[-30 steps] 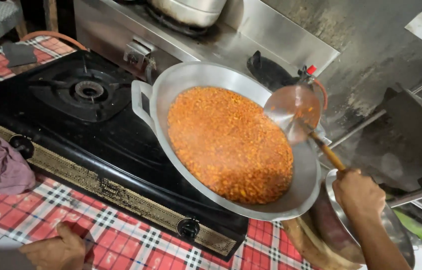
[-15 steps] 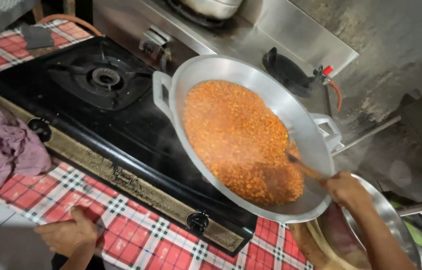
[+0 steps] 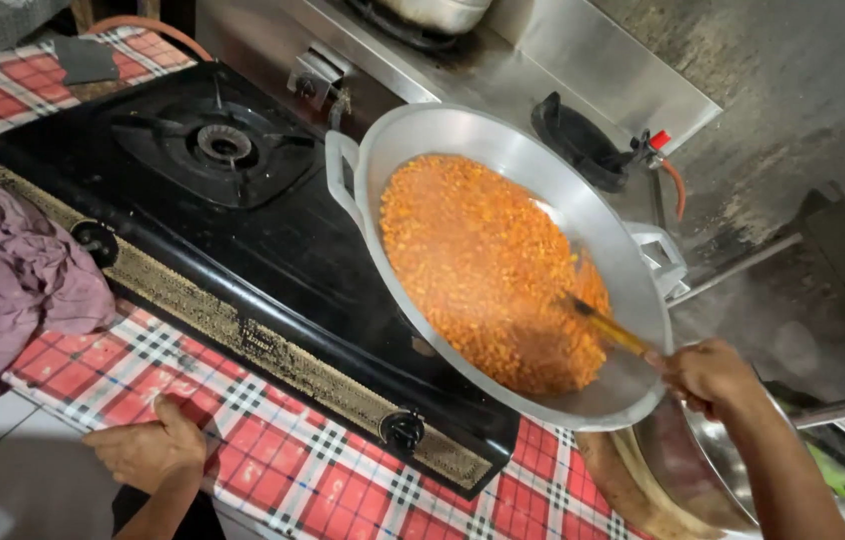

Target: Stirring a large quantity of small orange ingredients in a pan on a gas stove using a slotted spoon.

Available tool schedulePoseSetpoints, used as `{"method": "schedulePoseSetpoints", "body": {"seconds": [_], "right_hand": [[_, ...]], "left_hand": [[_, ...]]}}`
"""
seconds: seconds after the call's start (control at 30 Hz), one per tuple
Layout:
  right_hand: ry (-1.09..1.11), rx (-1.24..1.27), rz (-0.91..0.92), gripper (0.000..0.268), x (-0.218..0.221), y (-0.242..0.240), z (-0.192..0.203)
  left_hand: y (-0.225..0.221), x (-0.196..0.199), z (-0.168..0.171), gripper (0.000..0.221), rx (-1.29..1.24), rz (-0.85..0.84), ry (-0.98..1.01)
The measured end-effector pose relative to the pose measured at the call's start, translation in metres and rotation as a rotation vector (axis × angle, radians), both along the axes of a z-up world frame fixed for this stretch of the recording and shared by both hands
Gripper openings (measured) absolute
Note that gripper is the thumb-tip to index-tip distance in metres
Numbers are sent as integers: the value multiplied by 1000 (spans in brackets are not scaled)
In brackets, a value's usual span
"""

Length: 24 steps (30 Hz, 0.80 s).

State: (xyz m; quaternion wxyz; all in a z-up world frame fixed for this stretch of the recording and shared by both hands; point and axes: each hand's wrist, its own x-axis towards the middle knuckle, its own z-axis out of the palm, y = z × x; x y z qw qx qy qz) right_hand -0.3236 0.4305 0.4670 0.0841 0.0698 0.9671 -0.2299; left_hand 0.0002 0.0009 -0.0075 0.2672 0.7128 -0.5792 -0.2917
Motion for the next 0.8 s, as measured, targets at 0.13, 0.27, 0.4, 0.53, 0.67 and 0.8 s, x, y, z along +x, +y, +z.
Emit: {"method": "schedulePoseSetpoints", "body": {"seconds": [0.13,0.27,0.4,0.53,0.67,0.8], "right_hand": [[25,20,-34,53,32,-9,27],[54,-17,-30,40,64,-17,45],[99,307,-20,48,98,-28,59],[170,480,-31,44,139,-29,68],[268,564,-34,44,167,-15,68],[368,637,-6,47,166,21,51]], "left_hand": [[-2,-2,-6,114,-105,30,-75],[-3,-5,-12,117,-97,63,-94],[-5,-6,-23,117,-110,76,-74],[-9,-8,-42,112,-134,62,-104],[-13,-9,-67,110,-216,69,-173],[-13,-13,-57,119,-213,133,-201]]}}
